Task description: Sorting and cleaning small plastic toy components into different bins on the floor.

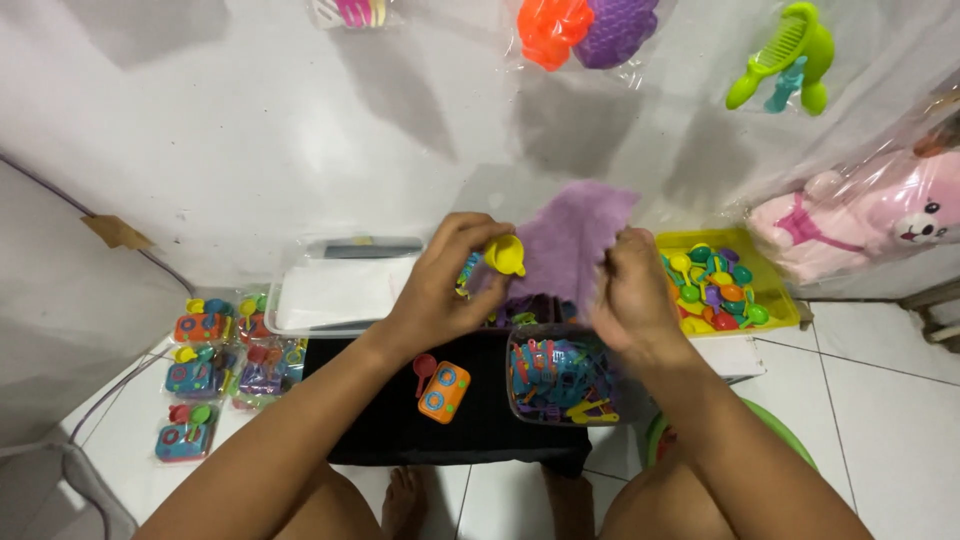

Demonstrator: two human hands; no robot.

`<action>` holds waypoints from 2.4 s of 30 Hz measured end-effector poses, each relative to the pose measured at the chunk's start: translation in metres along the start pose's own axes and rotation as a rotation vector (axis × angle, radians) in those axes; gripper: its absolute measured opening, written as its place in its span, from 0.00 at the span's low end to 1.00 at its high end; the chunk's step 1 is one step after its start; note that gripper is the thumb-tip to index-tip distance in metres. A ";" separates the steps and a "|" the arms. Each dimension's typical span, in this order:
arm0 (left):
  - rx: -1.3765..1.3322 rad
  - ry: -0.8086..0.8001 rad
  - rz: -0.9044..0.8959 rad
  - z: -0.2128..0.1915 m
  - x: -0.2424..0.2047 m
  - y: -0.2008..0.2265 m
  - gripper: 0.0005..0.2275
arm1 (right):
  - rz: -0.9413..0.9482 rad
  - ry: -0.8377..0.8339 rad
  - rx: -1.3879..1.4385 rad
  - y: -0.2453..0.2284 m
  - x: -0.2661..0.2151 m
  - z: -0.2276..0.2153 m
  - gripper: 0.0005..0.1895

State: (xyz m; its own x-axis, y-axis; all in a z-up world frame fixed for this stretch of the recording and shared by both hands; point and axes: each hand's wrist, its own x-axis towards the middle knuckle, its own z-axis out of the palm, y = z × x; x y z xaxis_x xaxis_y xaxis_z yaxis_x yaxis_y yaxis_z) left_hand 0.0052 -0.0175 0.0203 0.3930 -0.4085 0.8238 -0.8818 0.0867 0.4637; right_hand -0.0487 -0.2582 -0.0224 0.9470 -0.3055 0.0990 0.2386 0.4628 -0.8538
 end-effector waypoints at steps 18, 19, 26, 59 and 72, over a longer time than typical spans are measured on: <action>0.277 -0.100 0.196 0.009 0.002 0.021 0.13 | -0.144 -0.112 -0.561 0.009 -0.022 0.047 0.06; 0.279 -0.100 0.194 0.011 0.000 0.019 0.13 | -0.142 -0.113 -0.560 0.012 -0.020 0.043 0.06; 0.103 -0.132 0.105 0.014 0.000 0.018 0.15 | -0.358 -0.093 -0.713 0.000 -0.023 0.047 0.05; -0.006 0.065 -0.417 0.023 -0.003 0.020 0.19 | -0.041 -0.088 -0.012 0.002 -0.034 0.062 0.14; 0.128 -0.129 0.010 0.021 -0.005 0.016 0.23 | 0.073 0.056 0.029 0.015 -0.017 0.039 0.10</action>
State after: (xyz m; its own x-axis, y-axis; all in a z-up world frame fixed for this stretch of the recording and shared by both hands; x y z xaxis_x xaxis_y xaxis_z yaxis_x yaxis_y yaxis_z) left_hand -0.0160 -0.0332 0.0164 0.3546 -0.5222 0.7756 -0.9148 -0.0221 0.4033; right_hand -0.0531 -0.2136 -0.0172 0.9487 -0.3162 0.0078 0.1765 0.5089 -0.8426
